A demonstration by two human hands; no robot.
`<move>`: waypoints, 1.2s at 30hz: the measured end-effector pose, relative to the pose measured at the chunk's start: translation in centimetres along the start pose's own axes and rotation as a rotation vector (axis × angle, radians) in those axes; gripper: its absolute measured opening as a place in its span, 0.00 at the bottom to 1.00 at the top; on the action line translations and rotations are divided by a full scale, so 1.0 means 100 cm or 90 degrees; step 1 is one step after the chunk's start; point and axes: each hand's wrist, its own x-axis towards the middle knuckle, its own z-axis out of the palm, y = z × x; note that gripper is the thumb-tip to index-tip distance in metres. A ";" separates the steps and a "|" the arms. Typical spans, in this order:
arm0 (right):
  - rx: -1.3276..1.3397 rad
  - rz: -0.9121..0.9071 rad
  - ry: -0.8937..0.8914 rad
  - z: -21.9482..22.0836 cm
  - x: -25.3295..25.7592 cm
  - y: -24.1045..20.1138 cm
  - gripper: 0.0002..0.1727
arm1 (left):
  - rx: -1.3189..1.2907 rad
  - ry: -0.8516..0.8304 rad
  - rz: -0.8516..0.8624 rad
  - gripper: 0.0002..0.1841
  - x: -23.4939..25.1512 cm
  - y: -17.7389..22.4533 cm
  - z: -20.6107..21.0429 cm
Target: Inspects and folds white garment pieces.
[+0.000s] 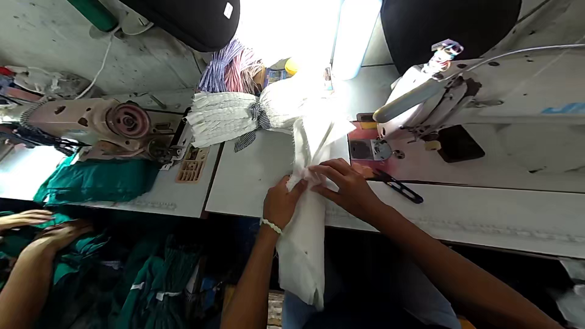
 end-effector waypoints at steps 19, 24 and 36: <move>-0.038 0.072 -0.027 -0.033 0.034 -0.013 0.08 | 0.051 0.019 -0.019 0.27 -0.003 0.006 0.001; -0.156 0.023 -0.096 0.001 0.046 -0.032 0.11 | 0.053 0.037 -0.042 0.26 -0.004 0.007 0.005; 0.278 -0.007 -0.008 -0.082 0.068 -0.074 0.10 | 0.022 0.036 -0.016 0.28 -0.005 -0.001 0.006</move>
